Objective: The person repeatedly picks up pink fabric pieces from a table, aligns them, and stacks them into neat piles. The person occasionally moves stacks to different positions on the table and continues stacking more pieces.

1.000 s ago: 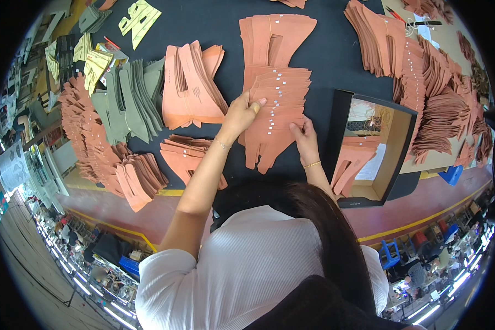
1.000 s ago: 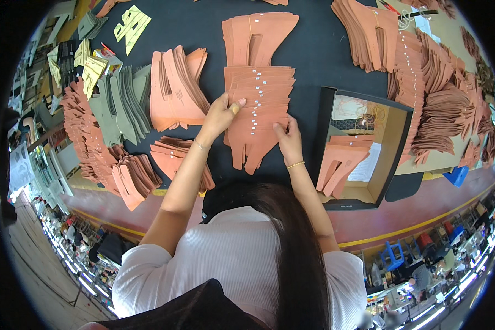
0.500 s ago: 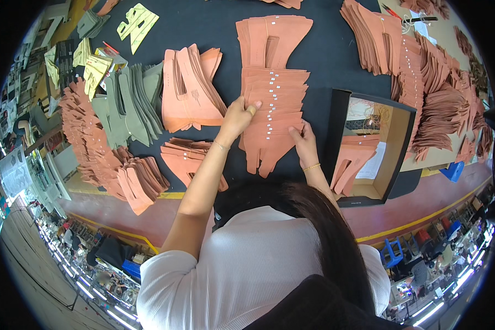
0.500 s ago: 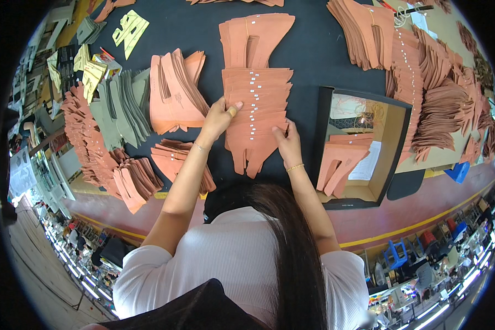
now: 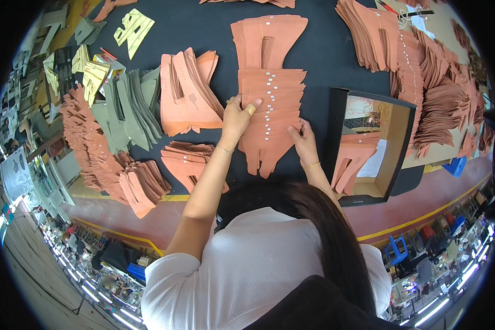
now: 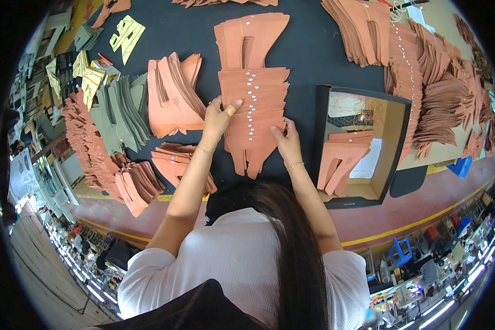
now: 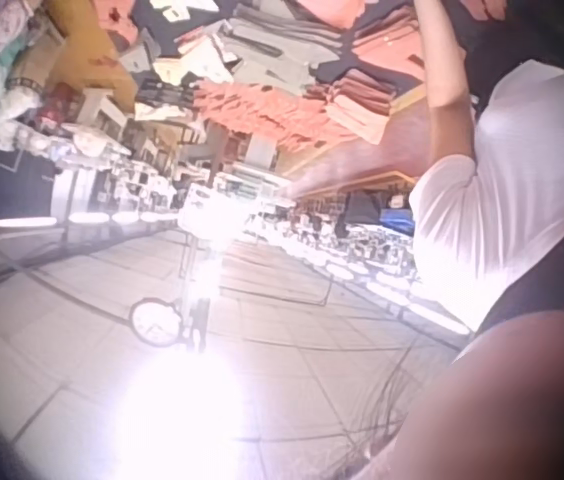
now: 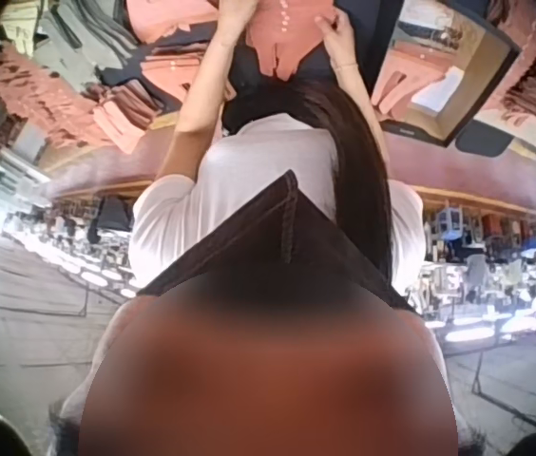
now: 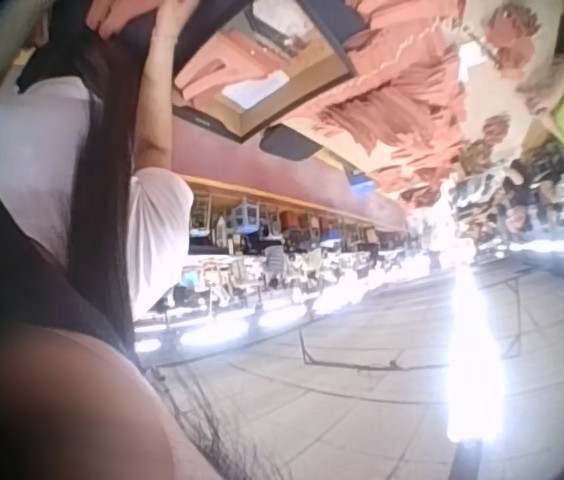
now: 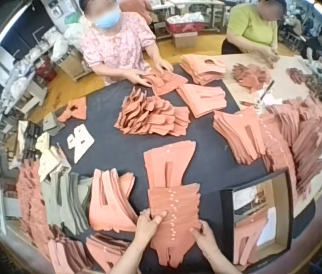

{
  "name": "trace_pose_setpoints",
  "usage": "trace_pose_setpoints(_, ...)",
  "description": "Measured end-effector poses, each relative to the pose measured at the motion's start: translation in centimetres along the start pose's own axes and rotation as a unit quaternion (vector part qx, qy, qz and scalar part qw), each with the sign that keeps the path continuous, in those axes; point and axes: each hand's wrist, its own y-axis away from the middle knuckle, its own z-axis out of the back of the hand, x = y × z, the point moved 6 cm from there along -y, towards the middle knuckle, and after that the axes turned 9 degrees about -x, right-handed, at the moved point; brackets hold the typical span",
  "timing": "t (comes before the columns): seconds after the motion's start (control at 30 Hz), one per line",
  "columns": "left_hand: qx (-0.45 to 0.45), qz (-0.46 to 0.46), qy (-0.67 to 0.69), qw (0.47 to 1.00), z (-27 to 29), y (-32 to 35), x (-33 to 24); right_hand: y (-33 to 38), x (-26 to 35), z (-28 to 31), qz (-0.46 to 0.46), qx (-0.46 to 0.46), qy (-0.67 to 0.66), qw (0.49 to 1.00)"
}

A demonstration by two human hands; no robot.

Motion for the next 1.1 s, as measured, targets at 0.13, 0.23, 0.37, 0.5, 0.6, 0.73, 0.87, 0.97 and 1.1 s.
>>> trace_pose_setpoints(0.13,-0.113,-0.153,-0.147,0.971,0.5,0.5,-1.6,-0.1,-0.1,-0.1,0.008,-0.002,-0.003,1.000)
trace_pose_setpoints(0.23,-0.122,-0.150,-0.115,0.974,0.4,0.4,-1.6,-0.1,-0.2,-0.2,-0.009,0.017,0.029,0.999)
trace_pose_setpoints(0.37,-0.086,-0.136,-0.108,0.981,0.8,0.3,-1.8,0.2,0.2,-0.3,-0.009,0.019,0.005,1.000)
trace_pose_setpoints(0.5,-0.086,-0.142,-0.099,0.981,0.9,0.8,-2.1,0.5,0.3,-0.3,-0.010,0.021,0.003,1.000)
trace_pose_setpoints(0.6,-0.124,-0.197,-0.126,0.964,0.9,1.4,-2.6,0.6,-0.2,-0.2,-0.009,0.029,0.027,0.999)
trace_pose_setpoints(0.73,-0.139,-0.156,-0.084,0.974,0.9,1.4,-1.9,0.2,-0.3,0.0,0.012,0.031,0.045,0.998)
trace_pose_setpoints(0.87,-0.125,-0.089,0.041,0.987,1.1,0.8,-1.3,0.1,0.9,0.2,0.037,0.027,0.115,0.992)
trace_pose_setpoints(0.97,-0.053,-0.059,0.055,0.995,0.7,-0.3,-1.6,-0.3,3.4,0.4,0.111,-0.048,0.208,0.971)
trace_pose_setpoints(1.1,0.038,0.000,0.157,0.987,0.1,-0.5,-1.8,-2.8,7.7,-0.5,0.265,-0.128,0.195,0.936)
